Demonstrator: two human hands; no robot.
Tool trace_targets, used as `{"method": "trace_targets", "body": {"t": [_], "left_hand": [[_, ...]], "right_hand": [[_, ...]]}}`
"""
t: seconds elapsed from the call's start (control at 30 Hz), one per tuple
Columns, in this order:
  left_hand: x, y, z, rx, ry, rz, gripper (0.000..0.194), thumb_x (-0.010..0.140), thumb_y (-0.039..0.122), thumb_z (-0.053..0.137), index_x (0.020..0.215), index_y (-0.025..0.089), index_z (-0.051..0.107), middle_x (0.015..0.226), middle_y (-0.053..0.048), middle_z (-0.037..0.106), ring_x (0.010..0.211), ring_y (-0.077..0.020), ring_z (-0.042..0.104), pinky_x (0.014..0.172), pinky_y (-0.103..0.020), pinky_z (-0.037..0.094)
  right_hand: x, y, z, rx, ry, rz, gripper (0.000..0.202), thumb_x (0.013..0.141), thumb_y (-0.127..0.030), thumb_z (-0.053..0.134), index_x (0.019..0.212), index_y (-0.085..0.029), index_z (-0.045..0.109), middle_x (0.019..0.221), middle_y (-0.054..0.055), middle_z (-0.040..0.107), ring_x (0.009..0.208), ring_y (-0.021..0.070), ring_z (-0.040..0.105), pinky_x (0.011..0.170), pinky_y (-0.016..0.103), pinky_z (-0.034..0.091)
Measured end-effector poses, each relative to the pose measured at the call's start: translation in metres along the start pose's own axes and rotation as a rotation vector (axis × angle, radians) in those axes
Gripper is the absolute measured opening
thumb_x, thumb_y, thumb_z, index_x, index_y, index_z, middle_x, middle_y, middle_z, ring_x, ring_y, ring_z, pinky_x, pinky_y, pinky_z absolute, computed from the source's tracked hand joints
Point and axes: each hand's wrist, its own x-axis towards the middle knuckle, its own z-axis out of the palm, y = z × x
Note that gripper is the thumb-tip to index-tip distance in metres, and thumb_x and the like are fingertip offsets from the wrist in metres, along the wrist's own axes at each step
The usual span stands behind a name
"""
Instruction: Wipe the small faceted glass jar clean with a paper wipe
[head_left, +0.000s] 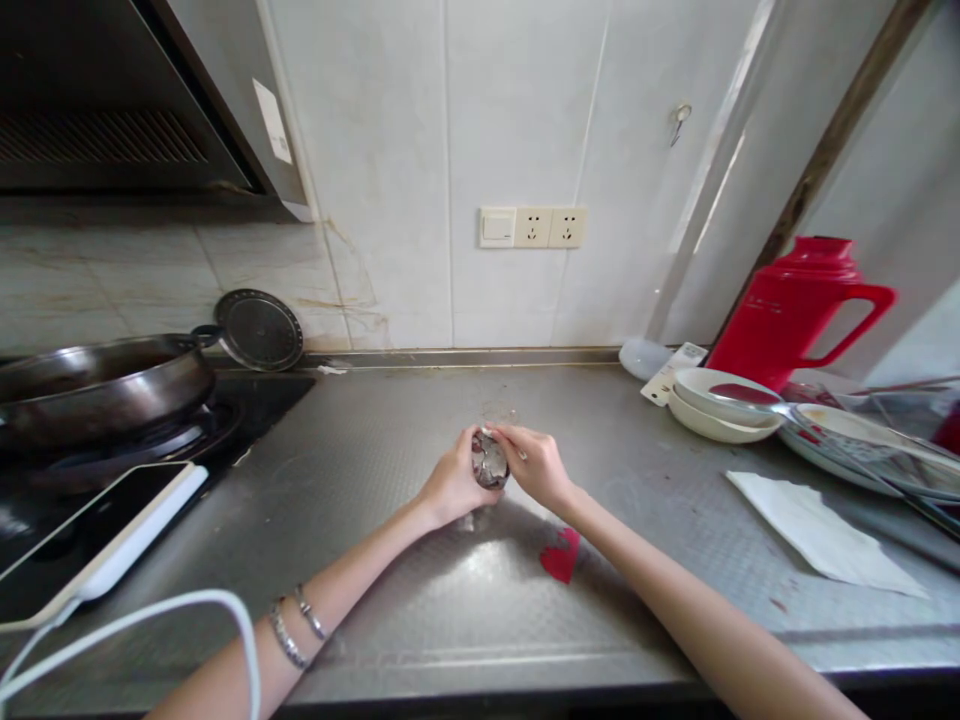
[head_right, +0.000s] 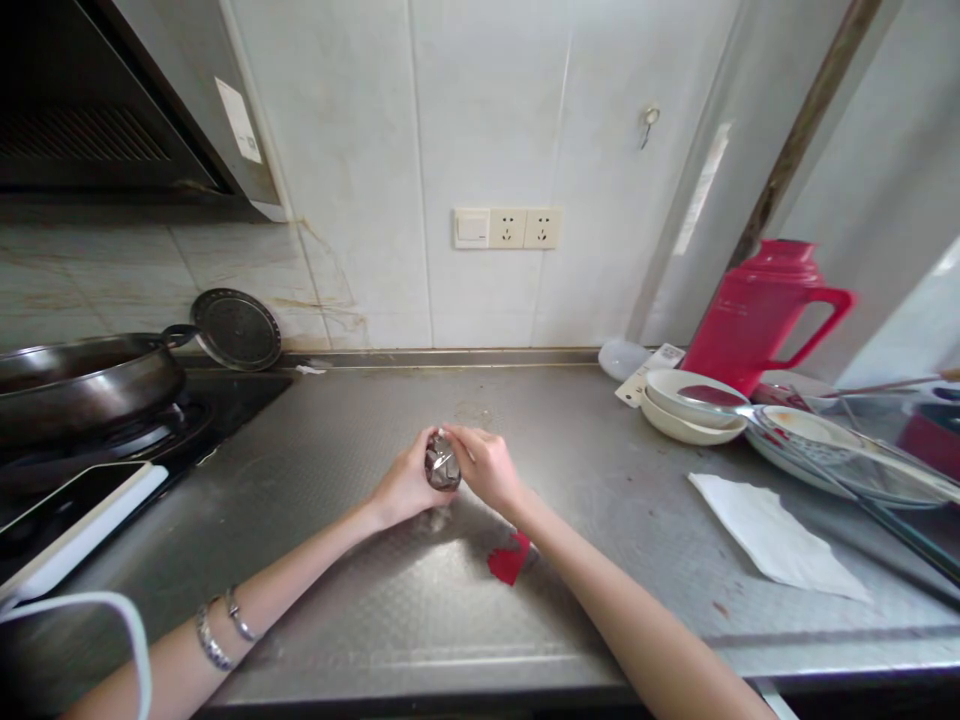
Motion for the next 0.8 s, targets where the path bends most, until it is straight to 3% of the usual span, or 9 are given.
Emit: {"method": "trace_targets", "body": {"t": [0.13, 0.2, 0.3, 0.43, 0.5, 0.7, 0.8], "left_hand": [[0.002, -0.003, 0.001, -0.055, 0.019, 0.046, 0.07, 0.056, 0.024, 0.077, 0.118, 0.018, 0.045, 0.103, -0.008, 0.066, 0.09, -0.024, 0.064, 0.076, -0.033, 0.049], [0.004, -0.003, 0.001, -0.087, 0.032, 0.067, 0.07, 0.055, 0.025, 0.077, 0.117, 0.018, 0.045, 0.103, -0.007, 0.066, 0.088, -0.0223, 0.064, 0.075, -0.031, 0.049], [0.004, -0.003, 0.001, -0.058, 0.039, 0.036, 0.072, 0.056, 0.026, 0.078, 0.119, 0.019, 0.044, 0.103, -0.006, 0.065, 0.084, -0.0204, 0.064, 0.074, -0.031, 0.05], [0.002, 0.001, 0.0, 0.0, 0.034, -0.029, 0.084, 0.052, 0.024, 0.08, 0.125, 0.018, 0.04, 0.102, -0.006, 0.066, 0.081, -0.0199, 0.064, 0.074, -0.031, 0.05], [0.002, 0.002, 0.0, -0.005, 0.029, -0.031, 0.085, 0.051, 0.024, 0.08, 0.125, 0.018, 0.039, 0.103, -0.006, 0.066, 0.083, -0.0203, 0.065, 0.075, -0.032, 0.05], [0.002, 0.001, 0.001, -0.021, 0.027, 0.036, 0.072, 0.057, 0.027, 0.077, 0.118, 0.019, 0.041, 0.099, -0.006, 0.066, 0.083, -0.0199, 0.064, 0.072, -0.03, 0.049], [0.003, 0.0, 0.002, -0.03, 0.029, 0.032, 0.073, 0.057, 0.027, 0.077, 0.119, 0.018, 0.041, 0.096, -0.005, 0.066, 0.078, -0.0187, 0.064, 0.07, -0.029, 0.05]], "right_hand": [[-0.004, -0.008, -0.001, 0.037, -0.089, -0.228, 0.031, 0.092, -0.02, 0.046, 0.116, -0.022, 0.065, 0.114, 0.008, 0.069, 0.11, 0.0213, 0.063, 0.093, 0.037, 0.054], [-0.005, -0.01, -0.001, 0.063, -0.108, -0.27, 0.031, 0.092, -0.018, 0.047, 0.117, -0.022, 0.064, 0.117, 0.008, 0.067, 0.114, 0.0211, 0.061, 0.096, 0.036, 0.052], [-0.002, -0.009, -0.001, 0.071, -0.02, -0.191, 0.029, 0.092, -0.019, 0.047, 0.114, -0.022, 0.066, 0.113, 0.007, 0.07, 0.105, 0.0205, 0.066, 0.092, 0.033, 0.054], [0.001, -0.002, 0.001, 0.035, 0.072, 0.019, 0.025, 0.093, -0.023, 0.048, 0.102, -0.022, 0.071, 0.095, 0.005, 0.075, 0.079, 0.0178, 0.073, 0.071, 0.025, 0.059], [0.0, 0.0, 0.003, 0.01, 0.093, 0.034, 0.024, 0.093, -0.023, 0.049, 0.1, -0.021, 0.072, 0.091, 0.005, 0.076, 0.075, 0.0176, 0.073, 0.067, 0.025, 0.059], [-0.004, -0.004, 0.003, -0.023, 0.071, -0.297, 0.028, 0.093, -0.016, 0.047, 0.114, -0.019, 0.065, 0.108, 0.01, 0.071, 0.102, 0.0192, 0.067, 0.088, 0.031, 0.056], [-0.002, -0.005, 0.001, 0.002, 0.037, -0.311, 0.029, 0.093, -0.016, 0.047, 0.115, -0.019, 0.065, 0.11, 0.009, 0.071, 0.104, 0.0192, 0.067, 0.09, 0.031, 0.056]]}}
